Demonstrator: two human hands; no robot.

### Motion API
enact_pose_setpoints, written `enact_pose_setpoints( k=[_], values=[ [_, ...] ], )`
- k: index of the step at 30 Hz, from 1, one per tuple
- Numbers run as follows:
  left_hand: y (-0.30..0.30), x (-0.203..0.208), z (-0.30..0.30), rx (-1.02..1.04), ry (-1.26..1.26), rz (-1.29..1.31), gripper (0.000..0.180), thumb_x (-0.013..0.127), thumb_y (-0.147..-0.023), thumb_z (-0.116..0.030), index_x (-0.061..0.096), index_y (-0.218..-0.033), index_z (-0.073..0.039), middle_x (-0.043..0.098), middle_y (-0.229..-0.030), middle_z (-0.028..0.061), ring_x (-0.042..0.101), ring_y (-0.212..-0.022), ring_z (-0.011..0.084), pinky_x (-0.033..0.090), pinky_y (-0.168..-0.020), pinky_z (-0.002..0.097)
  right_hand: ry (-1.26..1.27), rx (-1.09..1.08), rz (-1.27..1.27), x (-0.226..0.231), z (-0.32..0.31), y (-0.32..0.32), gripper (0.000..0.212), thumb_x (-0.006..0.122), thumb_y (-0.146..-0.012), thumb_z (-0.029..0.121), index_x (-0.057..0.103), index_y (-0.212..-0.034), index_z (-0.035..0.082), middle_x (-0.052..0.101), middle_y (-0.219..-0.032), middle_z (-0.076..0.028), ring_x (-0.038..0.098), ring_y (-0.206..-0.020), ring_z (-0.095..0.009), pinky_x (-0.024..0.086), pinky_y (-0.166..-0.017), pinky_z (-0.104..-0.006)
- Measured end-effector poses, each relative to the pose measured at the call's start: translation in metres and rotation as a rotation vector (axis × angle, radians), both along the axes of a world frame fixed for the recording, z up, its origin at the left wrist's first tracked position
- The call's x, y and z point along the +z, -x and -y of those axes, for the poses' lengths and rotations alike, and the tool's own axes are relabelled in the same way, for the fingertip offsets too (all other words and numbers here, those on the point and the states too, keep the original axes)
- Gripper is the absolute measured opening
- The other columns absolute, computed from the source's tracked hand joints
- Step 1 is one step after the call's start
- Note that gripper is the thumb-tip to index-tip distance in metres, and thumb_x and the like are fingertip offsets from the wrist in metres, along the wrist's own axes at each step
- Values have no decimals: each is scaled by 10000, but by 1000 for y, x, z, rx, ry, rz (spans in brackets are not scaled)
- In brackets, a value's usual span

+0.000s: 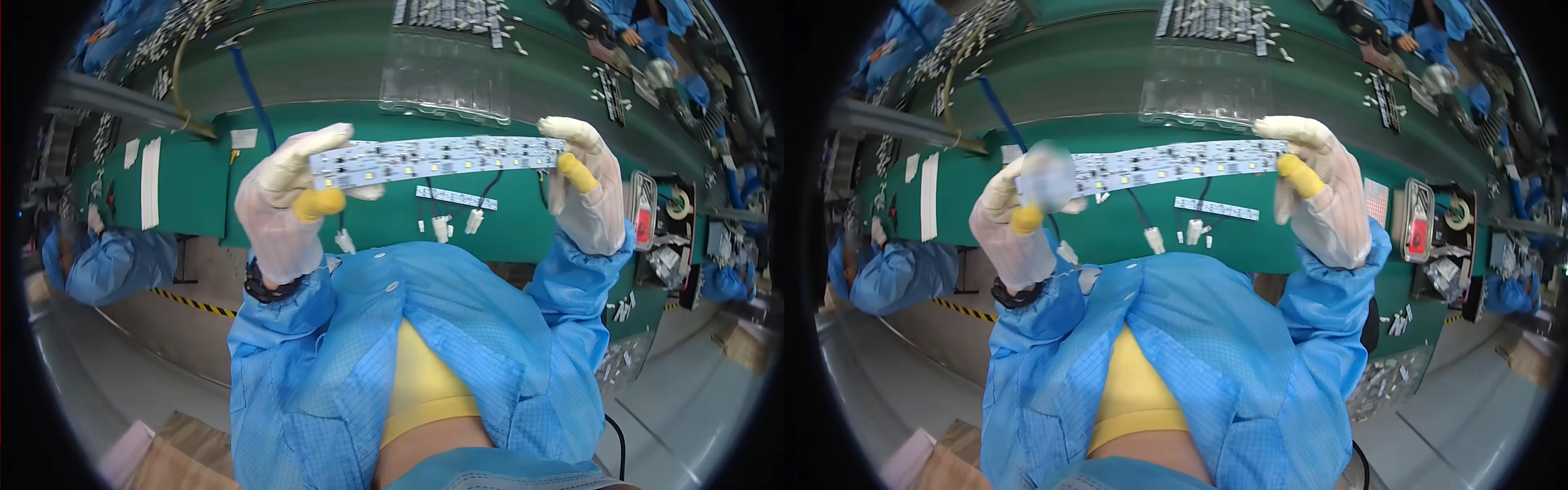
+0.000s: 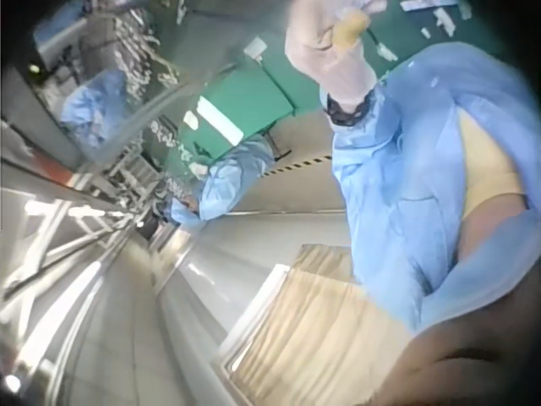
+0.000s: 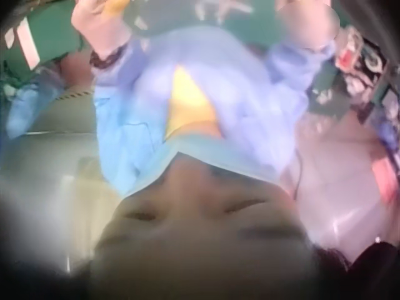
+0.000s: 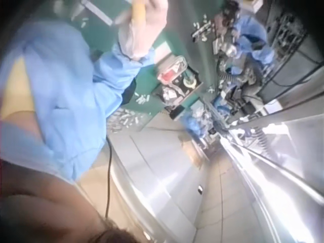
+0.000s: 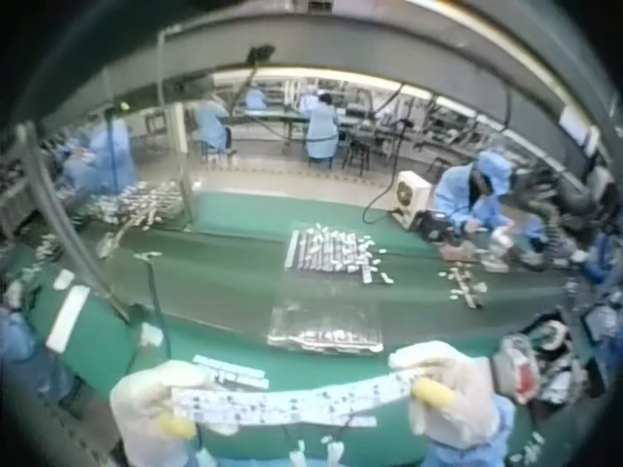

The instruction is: Assembling and inspecting LED light strips on a production line.

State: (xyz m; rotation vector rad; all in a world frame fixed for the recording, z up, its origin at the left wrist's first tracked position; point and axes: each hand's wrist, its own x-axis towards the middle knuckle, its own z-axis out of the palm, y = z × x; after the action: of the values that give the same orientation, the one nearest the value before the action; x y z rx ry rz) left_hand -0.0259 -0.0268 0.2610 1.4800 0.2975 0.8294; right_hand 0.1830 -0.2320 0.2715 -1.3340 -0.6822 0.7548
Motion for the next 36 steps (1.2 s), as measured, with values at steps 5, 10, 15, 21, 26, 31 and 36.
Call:
enact_pose_setpoints(
  k=[5, 10, 15, 21, 26, 31, 36],
  values=[
    [5, -7, -9, 35, 2, 2, 557, 686, -818, -353, 562, -1132, 90, 632, -1011, 174, 664, -797, 208, 559, -680, 270, -45, 23, -16, 6, -3, 9, 357, 547, -884, 117, 499, -1189, -62, 635, -835, -93, 478, -505, -45, 353, -478, -157],
    [6, -5, -8, 7, 1, -14, 581, 676, -816, -392, 564, -1142, 76, 631, -1010, 169, 666, -800, 217, 556, -721, 285, -38, 44, -33, -1, -5, 2, 363, 551, -885, 126, 496, -1189, -64, 638, -845, -104, 488, -510, -50, 364, -474, -162],
    [1, -13, -16, 165, -114, -90, 460, 654, -863, -250, 560, -1189, 59, 653, -1020, 122, 625, -855, 125, 479, -753, 212, 0, 19, 26, 5, -3, 10, 386, 582, -869, 146, 510, -1196, -46, 637, -869, -117, 508, -509, -65, 376, -471, -167],
    [-8, -17, -22, 175, -88, -351, 360, 544, -933, -167, 553, -1225, 43, 637, -999, 91, 569, -855, 91, 445, -765, 208, 31, 171, 41, 23, -2, 25, 522, 633, -851, 224, 445, -1217, -97, 618, -1052, -228, 534, -458, -87, 410, -416, -170],
    [-8, -22, -23, 193, -62, -372, 412, 568, -930, -244, 550, -1223, 45, 632, -1038, 97, 571, -896, 92, 440, -797, 211, 42, 198, 76, 24, -1, 25, 541, 633, -863, 260, 438, -1226, -92, 610, -1094, -218, 548, -501, -88, 426, -436, -183],
    [-8, -31, -26, 195, -75, -65, 535, 644, -868, -351, 551, -1201, 57, 638, -1065, 119, 607, -883, 120, 467, -790, 212, 16, 76, 82, 9, -3, 12, 457, 601, -890, 252, 493, -1217, -49, 632, -779, -81, 511, -506, -62, 373, -456, -171],
    [2, -29, -8, 13, -8, 164, 633, 692, -818, -355, 485, -1239, 69, 632, -1035, 209, 646, -905, 235, 521, -806, 332, -3, 53, 32, -6, -11, 0, 514, 606, -879, 293, 483, -1230, -62, 572, -661, -33, 480, -515, -48, 342, -488, -157]
  ],
)
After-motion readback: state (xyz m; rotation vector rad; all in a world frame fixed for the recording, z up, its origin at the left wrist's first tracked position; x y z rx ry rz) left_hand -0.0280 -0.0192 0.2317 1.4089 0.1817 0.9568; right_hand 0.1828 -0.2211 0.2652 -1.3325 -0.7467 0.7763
